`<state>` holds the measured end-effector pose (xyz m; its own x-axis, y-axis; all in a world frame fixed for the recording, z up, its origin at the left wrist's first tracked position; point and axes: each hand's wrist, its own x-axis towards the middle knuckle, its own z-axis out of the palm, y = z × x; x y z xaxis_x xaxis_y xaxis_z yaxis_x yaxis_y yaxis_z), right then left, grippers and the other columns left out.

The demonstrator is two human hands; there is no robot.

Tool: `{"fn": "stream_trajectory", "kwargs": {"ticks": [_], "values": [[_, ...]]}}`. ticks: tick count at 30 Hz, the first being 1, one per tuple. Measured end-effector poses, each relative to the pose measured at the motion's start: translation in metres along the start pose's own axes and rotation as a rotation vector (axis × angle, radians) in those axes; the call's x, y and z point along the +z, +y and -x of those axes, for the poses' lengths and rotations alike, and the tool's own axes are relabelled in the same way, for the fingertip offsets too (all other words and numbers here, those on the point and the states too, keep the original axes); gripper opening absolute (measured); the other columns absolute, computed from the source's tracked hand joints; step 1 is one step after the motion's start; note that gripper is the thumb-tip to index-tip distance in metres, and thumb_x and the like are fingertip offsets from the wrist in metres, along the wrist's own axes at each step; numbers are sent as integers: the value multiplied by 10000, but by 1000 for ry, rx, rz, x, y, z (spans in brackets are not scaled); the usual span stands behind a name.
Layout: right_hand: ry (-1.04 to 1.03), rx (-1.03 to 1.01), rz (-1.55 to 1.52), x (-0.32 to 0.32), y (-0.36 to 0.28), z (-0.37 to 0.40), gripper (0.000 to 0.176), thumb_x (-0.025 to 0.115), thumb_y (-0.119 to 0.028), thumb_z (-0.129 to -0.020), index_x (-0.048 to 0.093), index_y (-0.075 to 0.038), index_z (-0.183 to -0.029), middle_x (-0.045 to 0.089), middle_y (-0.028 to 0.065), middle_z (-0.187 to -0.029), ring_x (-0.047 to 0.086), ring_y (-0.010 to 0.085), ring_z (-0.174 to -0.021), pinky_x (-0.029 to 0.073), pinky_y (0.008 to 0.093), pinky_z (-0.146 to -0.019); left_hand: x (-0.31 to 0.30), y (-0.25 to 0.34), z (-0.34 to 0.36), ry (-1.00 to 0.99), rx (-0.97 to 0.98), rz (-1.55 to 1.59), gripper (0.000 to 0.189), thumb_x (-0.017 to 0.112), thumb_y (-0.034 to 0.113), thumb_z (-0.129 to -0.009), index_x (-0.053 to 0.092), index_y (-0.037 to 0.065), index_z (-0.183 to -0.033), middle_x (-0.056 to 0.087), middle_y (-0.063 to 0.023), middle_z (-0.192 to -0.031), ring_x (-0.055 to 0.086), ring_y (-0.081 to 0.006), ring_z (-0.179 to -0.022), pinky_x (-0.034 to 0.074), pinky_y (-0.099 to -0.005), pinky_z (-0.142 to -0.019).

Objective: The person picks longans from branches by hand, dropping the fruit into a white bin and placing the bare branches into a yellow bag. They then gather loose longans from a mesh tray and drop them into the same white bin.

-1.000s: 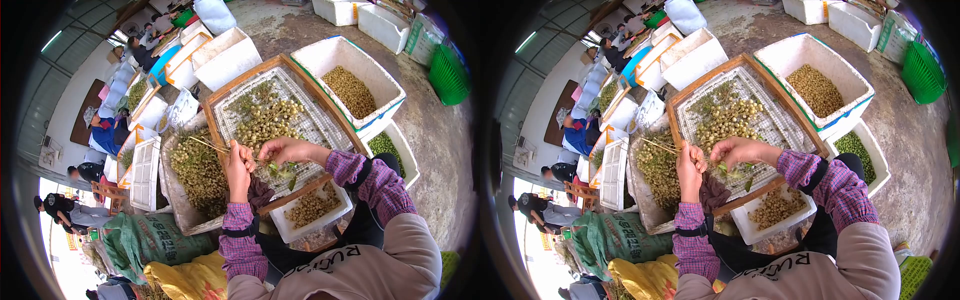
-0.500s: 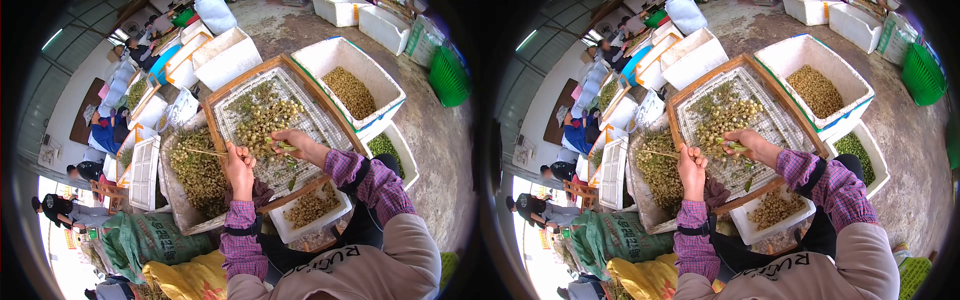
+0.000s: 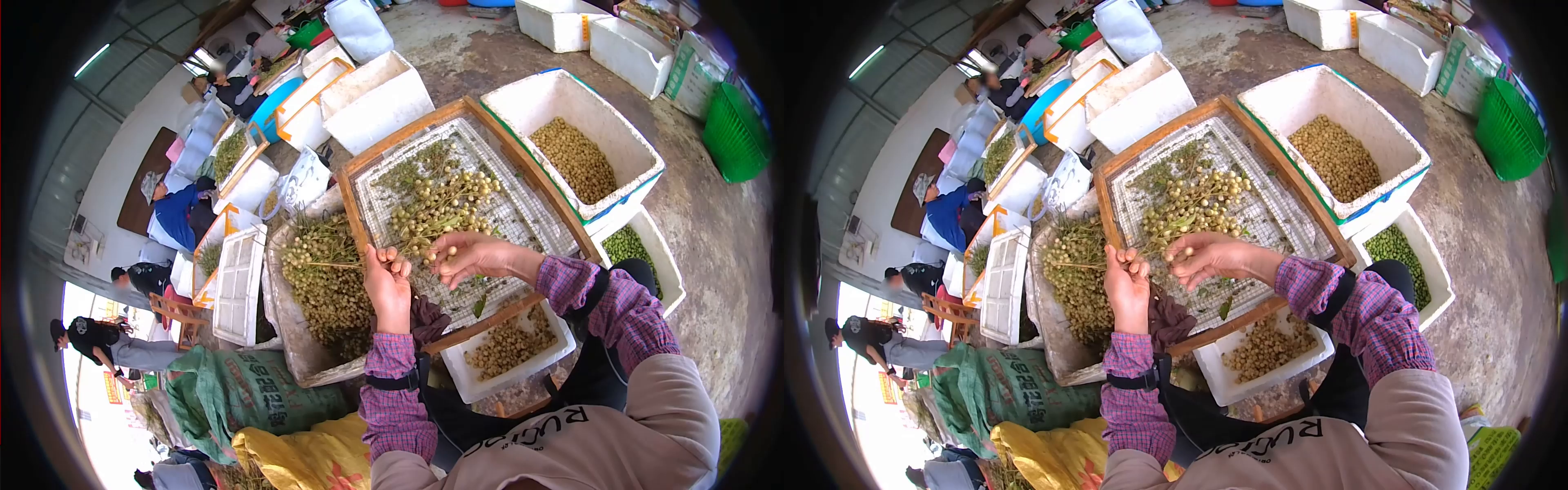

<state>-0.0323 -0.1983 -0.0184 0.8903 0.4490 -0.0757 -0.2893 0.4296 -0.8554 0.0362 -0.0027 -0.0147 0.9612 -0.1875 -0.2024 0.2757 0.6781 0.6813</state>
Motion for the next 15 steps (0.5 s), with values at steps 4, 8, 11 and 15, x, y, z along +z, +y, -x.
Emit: {"fn": "stream_trajectory", "kwargs": {"ticks": [4, 8, 11, 15], "values": [[241, 49, 152, 12, 3, -6, 287, 656, -300, -899, 603, -31, -816, 574, -1, -646, 514, 67, -492, 413, 239, -415, 16, -6, 10, 12, 47, -95, 367, 454, 364, -1004, 427, 123, -727, 453, -3, -693, 357, -102, -526, 301, -273, -492], [146, 106, 256, 6, -3, -2, 324, 613, -335, -927, 601, -25, -831, 533, -7, -619, 388, 46, -435, 279, 226, -384, 14, -3, 9, -4, 30, -116, 381, 469, 383, -995, 407, 136, -712, 436, 13, -677, 335, -85, -505, 275, -254, -462], [73, 213, 260, 13, -20, 8, 362, 568, -381, -948, 582, -40, -825, 500, -12, -603, 307, 31, -413, 211, 222, -368, 7, 1, 6, -2, -2, -139, 386, 464, 387, -997, 387, 150, -702, 414, 27, -661, 324, -73, -500, 253, -238, -444], [33, 272, 229, 11, -28, 14, 395, 500, -420, -974, 540, -67, -801, 468, -18, -588, 259, 22, -391, 185, 222, -349, 6, 5, 4, 33, -24, -146, 384, 451, 388, -1001, 370, 163, -701, 379, 37, -645, 307, -68, -499, 240, -228, -433]]}}
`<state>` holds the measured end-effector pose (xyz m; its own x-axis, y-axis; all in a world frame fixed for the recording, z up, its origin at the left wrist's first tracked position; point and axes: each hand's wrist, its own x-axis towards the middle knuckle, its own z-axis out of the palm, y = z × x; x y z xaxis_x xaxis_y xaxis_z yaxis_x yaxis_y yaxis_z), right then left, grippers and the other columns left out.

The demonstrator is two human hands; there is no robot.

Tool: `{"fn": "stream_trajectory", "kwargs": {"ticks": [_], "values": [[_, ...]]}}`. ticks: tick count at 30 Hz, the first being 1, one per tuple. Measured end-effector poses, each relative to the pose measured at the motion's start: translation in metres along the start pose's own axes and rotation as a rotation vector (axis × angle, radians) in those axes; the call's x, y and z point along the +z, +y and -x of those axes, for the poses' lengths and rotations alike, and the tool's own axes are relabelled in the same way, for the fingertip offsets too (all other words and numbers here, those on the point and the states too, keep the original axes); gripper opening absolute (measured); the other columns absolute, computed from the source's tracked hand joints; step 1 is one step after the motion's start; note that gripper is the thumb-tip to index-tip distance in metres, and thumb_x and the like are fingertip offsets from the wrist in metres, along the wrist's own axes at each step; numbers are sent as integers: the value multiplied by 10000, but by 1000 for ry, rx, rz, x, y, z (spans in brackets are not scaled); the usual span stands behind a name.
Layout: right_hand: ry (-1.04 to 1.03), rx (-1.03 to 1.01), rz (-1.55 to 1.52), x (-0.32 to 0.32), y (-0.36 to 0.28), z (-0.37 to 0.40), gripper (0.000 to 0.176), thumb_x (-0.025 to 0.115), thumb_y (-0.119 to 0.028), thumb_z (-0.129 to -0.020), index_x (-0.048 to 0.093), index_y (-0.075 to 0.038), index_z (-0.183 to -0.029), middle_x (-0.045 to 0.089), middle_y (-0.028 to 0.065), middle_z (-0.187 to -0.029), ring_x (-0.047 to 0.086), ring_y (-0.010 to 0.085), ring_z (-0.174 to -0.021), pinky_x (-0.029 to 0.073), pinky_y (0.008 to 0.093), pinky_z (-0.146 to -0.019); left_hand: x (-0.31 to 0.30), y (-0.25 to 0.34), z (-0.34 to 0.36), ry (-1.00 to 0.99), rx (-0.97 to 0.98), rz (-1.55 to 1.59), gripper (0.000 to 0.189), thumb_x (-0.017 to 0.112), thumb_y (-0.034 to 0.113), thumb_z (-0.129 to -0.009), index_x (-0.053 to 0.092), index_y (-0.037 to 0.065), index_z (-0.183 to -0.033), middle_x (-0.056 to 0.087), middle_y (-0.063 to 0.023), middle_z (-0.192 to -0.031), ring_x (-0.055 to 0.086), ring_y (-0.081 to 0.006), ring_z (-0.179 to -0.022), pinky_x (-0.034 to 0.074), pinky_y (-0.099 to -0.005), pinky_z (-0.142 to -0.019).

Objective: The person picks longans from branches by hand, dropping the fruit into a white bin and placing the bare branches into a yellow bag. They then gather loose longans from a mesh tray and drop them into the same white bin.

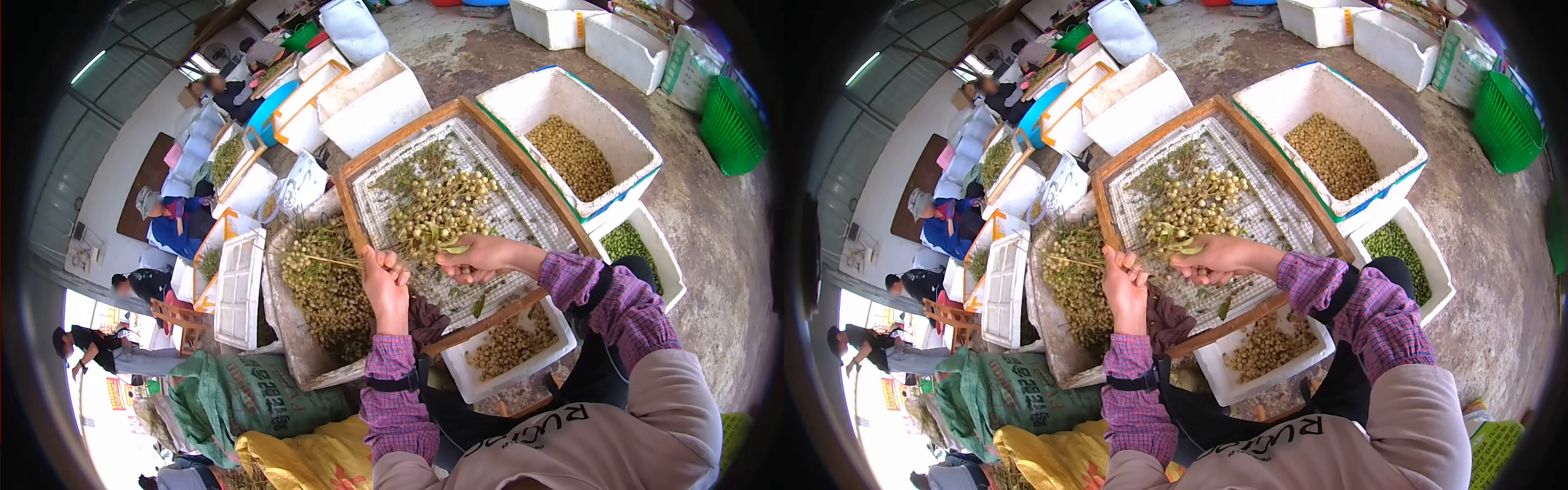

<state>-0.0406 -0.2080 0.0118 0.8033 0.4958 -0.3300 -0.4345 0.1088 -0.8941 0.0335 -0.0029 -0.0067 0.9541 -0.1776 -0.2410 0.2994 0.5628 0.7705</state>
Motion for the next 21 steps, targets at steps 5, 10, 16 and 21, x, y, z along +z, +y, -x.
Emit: {"fn": "stream_trajectory", "kwargs": {"ticks": [5, 10, 16, 21], "values": [[-106, 44, 110, -9, 0, 7, 427, 447, -421, -995, 554, -47, -819, 461, -13, -576, 255, 16, -370, 194, 210, -323, 1, 5, 2, 21, -7, -9, 383, 441, 392, -1004, 361, 165, -706, 357, 42, -644, 290, -69, -505, 236, -228, -432], [-164, 104, 243, -32, 1, 10, 327, 453, -298, -1002, 587, -5, -943, 552, 24, -649, 382, 40, -420, 311, 215, -361, -9, 13, -3, 2, 11, 34, 387, 437, 402, -1004, 355, 165, -709, 356, 45, -650, 284, -68, -511, 232, -233, -437], [51, -281, -291, -23, 12, 0, 177, 541, -64, -932, 554, 10, -1092, 610, 94, -865, 541, 113, -595, 466, 267, -526, 0, 5, 5, -8, -42, -36, 385, 446, 397, -1002, 347, 170, -707, 350, 48, -649, 263, -64, -494, 212, -230, -448], [8, -306, -264, -28, 15, -10, 228, 571, -24, -901, 522, -6, -1124, 629, 93, -884, 568, 110, -605, 465, 249, -520, 3, -2, 3, -40, -65, -59, 386, 449, 390, -1001, 343, 170, -702, 354, 47, -648, 276, -62, -492, 217, -230, -448]]}}
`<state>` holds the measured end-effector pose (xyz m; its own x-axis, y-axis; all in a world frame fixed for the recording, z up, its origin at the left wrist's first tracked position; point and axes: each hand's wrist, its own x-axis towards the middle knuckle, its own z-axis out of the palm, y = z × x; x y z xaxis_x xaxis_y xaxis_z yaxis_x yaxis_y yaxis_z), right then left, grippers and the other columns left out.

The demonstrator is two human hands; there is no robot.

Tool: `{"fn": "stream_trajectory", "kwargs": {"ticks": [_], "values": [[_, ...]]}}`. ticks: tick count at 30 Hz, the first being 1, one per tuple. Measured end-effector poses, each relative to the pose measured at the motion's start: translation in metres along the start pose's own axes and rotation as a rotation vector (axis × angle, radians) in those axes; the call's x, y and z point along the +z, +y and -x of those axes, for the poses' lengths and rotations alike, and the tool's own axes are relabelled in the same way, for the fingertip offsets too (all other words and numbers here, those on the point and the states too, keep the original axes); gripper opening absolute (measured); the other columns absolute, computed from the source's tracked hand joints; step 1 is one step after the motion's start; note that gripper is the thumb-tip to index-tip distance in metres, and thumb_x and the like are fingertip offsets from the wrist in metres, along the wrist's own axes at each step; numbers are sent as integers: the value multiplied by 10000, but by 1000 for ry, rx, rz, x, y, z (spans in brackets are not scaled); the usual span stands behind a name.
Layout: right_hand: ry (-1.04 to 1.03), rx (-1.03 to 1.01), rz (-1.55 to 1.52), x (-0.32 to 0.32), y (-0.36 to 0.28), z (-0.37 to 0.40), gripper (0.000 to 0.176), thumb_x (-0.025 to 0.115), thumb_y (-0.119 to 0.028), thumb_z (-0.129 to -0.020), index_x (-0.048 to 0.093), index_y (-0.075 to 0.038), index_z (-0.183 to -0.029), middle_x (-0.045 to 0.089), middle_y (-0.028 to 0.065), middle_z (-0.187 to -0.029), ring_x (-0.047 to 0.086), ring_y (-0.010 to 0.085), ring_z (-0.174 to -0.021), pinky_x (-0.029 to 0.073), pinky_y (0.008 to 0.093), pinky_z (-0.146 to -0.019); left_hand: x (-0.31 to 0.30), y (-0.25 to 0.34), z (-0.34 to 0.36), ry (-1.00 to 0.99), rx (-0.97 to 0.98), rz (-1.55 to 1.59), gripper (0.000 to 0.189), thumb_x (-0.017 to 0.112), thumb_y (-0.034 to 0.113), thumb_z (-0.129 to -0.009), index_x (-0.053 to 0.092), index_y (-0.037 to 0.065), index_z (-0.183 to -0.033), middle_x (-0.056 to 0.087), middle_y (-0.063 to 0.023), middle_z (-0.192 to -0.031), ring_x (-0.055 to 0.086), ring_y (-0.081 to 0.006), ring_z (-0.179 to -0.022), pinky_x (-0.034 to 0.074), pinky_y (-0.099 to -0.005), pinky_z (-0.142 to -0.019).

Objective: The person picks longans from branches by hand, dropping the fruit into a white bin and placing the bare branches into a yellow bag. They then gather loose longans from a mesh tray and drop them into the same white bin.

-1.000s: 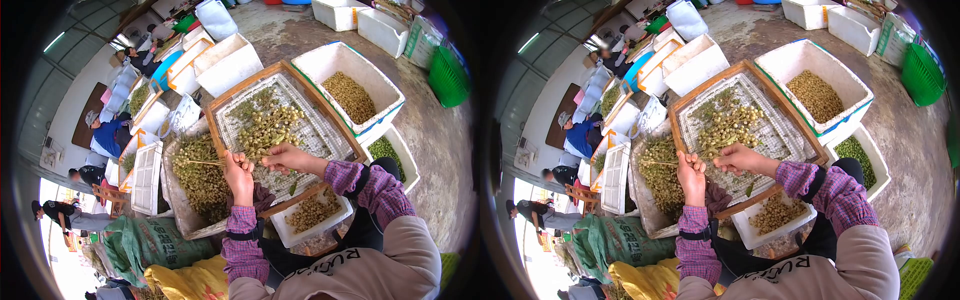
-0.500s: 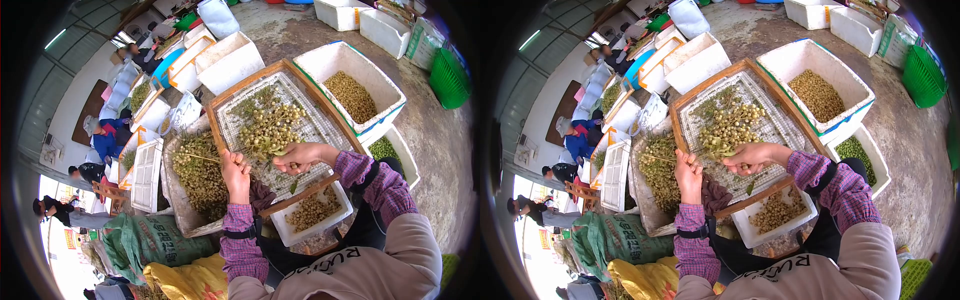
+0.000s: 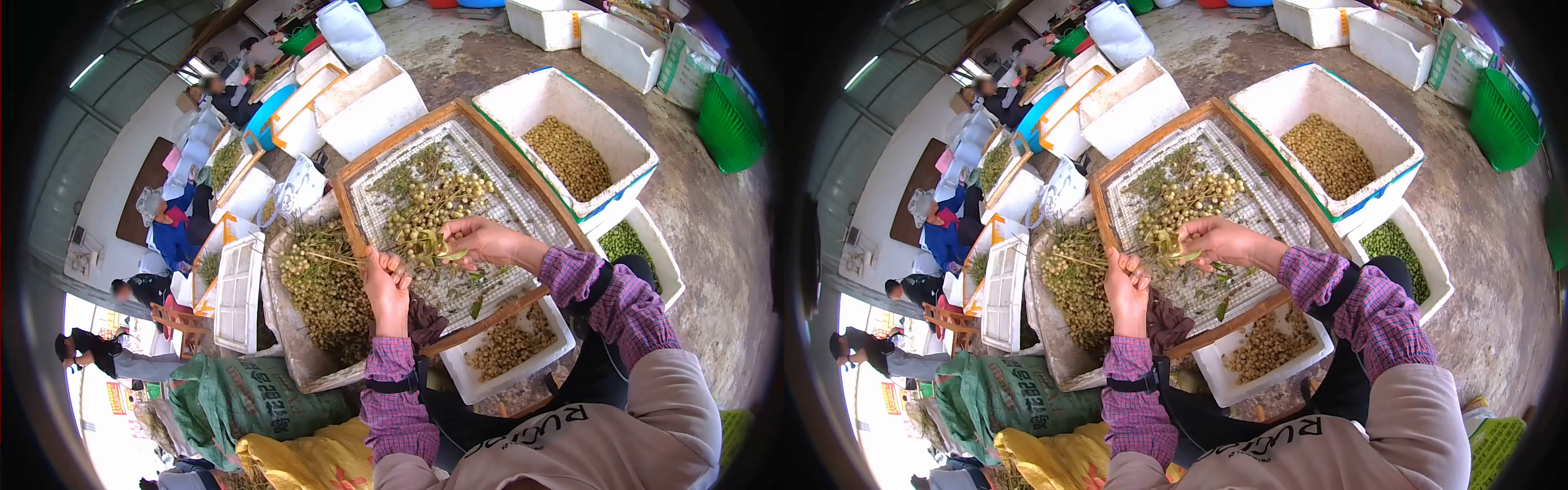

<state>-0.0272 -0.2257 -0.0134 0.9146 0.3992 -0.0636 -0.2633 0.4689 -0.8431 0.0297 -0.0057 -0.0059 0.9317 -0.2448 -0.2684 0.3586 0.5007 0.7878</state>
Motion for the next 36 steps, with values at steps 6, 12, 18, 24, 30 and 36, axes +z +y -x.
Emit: {"fn": "stream_trajectory", "kwargs": {"ticks": [6, 12, 18, 24, 30, 36], "values": [[47, -24, -74, 3, 1, 0, 104, 595, -14, -877, 567, 21, -971, 626, 104, -813, 558, 125, -576, 453, 267, -490, 2, 0, 0, 74, 30, -45, 386, 458, 386, -998, 351, 167, -700, 367, 44, -652, 296, -64, -478, 237, -229, -438], [79, 230, 172, -4, 0, -1, 120, 590, -74, -907, 605, 39, -944, 621, 105, -770, 451, 82, -434, 371, 257, -366, 0, 3, 0, 81, 111, -54, 394, 478, 402, -988, 361, 160, -700, 378, 29, -652, 296, -69, -469, 245, -236, -427], [-266, 383, -354, -24, -17, 3, 265, 533, -206, -966, 601, 46, -1009, 626, 134, -896, 506, 81, -510, 459, 259, -423, -8, 16, 1, 83, 208, -185, 433, 489, 434, -978, 351, 136, -697, 367, 6, -639, 297, -81, -480, 264, -250, -443], [141, 51, -488, -9, -16, 5, 513, 401, -376, -1000, 435, 53, -1279, 524, 211, -1247, 527, 309, -1160, 436, 412, -1012, -4, 7, -1, 35, 272, -667, 484, 467, 416, -991, 556, 49, -687, 455, 13, -587, 384, -71, -513, 289, -253, -501], [114, 140, -520, 3, -8, -1, 702, 336, -501, -990, 348, 115, -1325, 458, 251, -1310, 475, 318, -1215, 412, 422, -1032, 31, -6, 20, -244, 415, -886, 148, 621, 129, -923, 658, -9, -958, 500, 75, -604, 386, -5, -516, 282, -199, -468], [187, 170, -368, 13, 13, -8, 455, 354, -408, -1014, 417, -38, -1270, 523, 88, -1201, 496, 192, -1119, 433, 398, -993, 33, -30, 17, -376, 626, -1177, 146, 668, 66, -843, 674, -3, -971, 566, -46, -572, 509, -72, -508, 394, -261, -473]]}}
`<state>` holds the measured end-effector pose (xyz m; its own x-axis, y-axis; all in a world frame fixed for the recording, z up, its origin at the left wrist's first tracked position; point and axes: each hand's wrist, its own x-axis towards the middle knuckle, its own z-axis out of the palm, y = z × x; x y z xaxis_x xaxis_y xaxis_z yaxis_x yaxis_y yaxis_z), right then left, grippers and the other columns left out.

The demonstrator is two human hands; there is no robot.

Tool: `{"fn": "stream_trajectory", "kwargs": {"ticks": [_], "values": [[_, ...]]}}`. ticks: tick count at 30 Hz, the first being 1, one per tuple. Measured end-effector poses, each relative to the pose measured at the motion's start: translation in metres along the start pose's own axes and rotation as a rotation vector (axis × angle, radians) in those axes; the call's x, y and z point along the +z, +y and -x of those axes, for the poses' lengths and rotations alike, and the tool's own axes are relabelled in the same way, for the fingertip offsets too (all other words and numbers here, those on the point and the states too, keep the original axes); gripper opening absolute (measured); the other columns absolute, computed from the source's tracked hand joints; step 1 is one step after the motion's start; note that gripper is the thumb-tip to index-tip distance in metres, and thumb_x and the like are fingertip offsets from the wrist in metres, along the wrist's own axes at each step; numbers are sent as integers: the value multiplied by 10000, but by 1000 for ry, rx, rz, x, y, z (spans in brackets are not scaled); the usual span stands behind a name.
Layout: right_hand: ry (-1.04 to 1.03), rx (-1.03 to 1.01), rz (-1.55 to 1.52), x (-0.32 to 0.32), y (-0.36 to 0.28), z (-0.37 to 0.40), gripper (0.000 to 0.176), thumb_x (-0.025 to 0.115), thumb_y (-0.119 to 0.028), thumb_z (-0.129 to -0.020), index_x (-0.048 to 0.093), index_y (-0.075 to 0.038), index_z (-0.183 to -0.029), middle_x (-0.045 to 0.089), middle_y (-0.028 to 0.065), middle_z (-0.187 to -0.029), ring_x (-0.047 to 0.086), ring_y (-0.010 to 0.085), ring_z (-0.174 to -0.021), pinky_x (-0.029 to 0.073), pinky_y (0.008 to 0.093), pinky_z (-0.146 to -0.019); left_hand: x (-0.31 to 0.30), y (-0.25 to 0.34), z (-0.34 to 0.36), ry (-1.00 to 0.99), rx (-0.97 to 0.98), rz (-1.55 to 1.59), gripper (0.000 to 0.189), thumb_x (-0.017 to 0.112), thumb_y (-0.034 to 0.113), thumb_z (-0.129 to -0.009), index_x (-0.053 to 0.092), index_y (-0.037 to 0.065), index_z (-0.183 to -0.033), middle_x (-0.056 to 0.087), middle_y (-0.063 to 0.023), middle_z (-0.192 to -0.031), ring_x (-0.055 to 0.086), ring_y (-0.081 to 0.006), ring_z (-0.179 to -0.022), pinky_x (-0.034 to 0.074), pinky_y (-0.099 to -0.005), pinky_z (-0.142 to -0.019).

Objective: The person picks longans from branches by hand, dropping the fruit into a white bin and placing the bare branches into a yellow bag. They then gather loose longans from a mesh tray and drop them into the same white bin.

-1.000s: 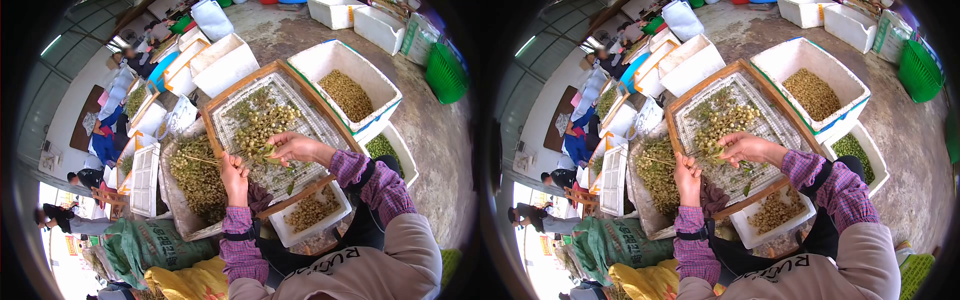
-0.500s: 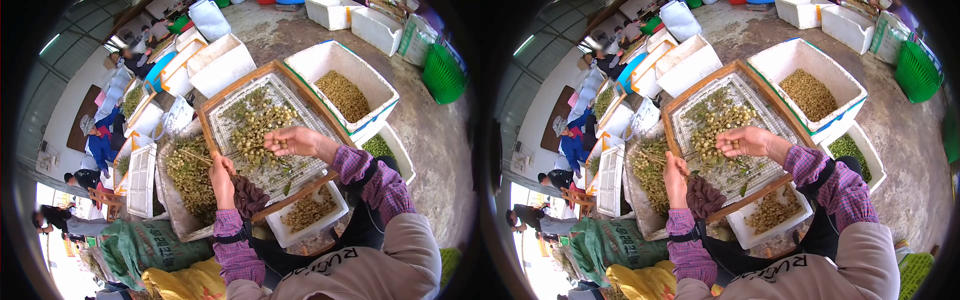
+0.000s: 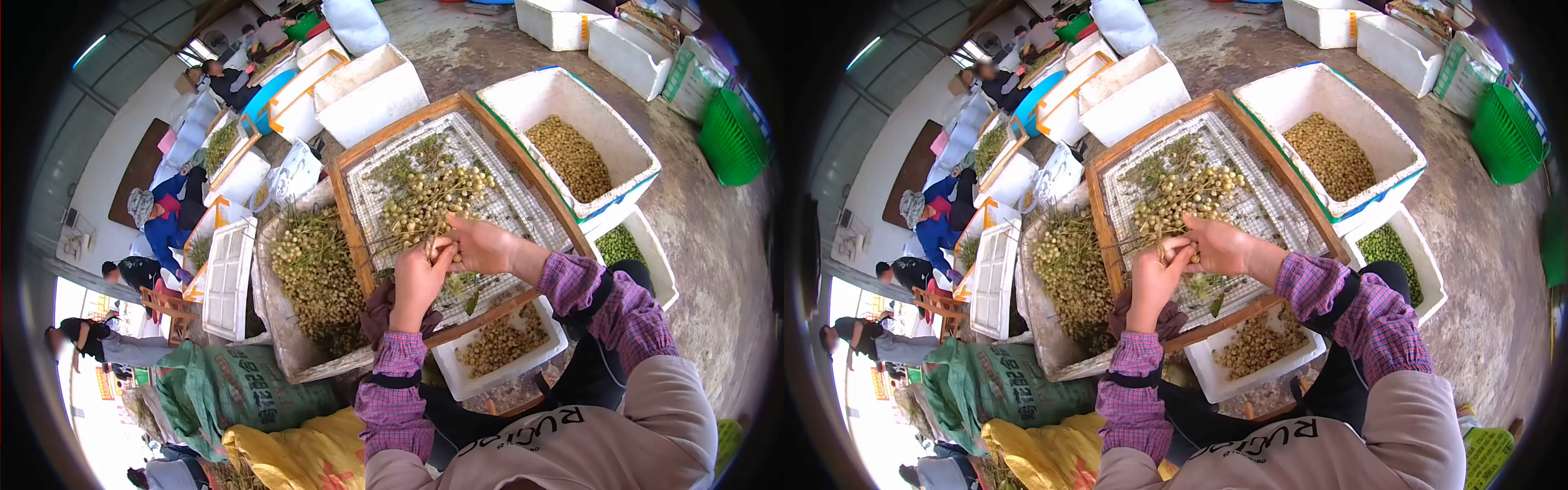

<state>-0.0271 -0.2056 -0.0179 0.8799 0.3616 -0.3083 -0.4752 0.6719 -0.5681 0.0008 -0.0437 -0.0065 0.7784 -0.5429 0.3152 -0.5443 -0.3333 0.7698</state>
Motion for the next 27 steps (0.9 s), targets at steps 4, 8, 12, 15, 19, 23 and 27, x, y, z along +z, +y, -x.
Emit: {"fn": "stream_trajectory", "kwargs": {"ticks": [4, 8, 12, 15, 19, 23, 27], "values": [[7, 35, 57, -1, 10, -2, 300, 364, -309, -1023, 531, -76, -1112, 560, 31, -1080, 548, 171, -1011, 470, 410, -955, 3, -21, 0, -34, 23, -192, 134, 641, 63, -845, 658, -31, -939, 573, -94, -563, 540, -101, -499, 406, -286, -471], [24, 91, 26, -8, 19, -6, 313, 375, -276, -1020, 557, -41, -1119, 569, 51, -1097, 550, 168, -1023, 462, 432, -971, 5, -32, 5, -115, -65, -140, 126, 615, 67, -861, 642, -47, -908, 621, -114, -617, 584, -118, -542, 433, -294, -490], [10, 130, -18, -17, 22, -9, 293, 382, -244, -1016, 558, -36, -1123, 572, 52, -1091, 553, 174, -1032, 475, 437, -963, -6, -10, 6, -243, -179, -48, 132, 593, 72, -868, 628, -54, -885, 648, -123, -677, 600, -122, -589, 464, -295, -535], [18, 141, 22, -12, 21, -6, 260, 400, -206, -1008, 561, -29, -1109, 572, 56, -1086, 560, 176, -1019, 488, 429, -948, -5, -21, 6, -281, -205, -159, 134, 580, 74, -872, 622, -52, -889, 648, -111, -686, 586, -124, -587, 468, -296, -550], [62, 146, 39, -13, 26, -8, 221, 428, -166, -994, 582, -23, -1062, 584, 58, -1035, 575, 170, -954, 509, 402, -893, 4, -34, 8, -218, -144, -193, 138, 565, 86, -883, 581, -50, -869, 622, -86, -671, 560, -122, -582, 452, -300, -546], [10, 132, 189, -26, 25, -10, 213, 434, -157, -990, 593, -15, -989, 603, 61, -909, 590, 162, -812, 531, 386, -786, 1, -29, 7, -122, -149, -64, 150, 541, 101, -903, 544, -28, -829, 611, -63, -700, 559, -101, -620, 436, -275, -556], [29, 161, -27, -35, 14, -11, 179, 451, -109, -975, 554, 14, -894, 602, 98, -847, 581, 172, -711, 542, 343, -656, -15, -40, 5, -261, -347, 182, 130, 559, 119, -908, 588, -2, -873, 614, -11, -744, 537, -62, -642, 427, -227, -583]]}}
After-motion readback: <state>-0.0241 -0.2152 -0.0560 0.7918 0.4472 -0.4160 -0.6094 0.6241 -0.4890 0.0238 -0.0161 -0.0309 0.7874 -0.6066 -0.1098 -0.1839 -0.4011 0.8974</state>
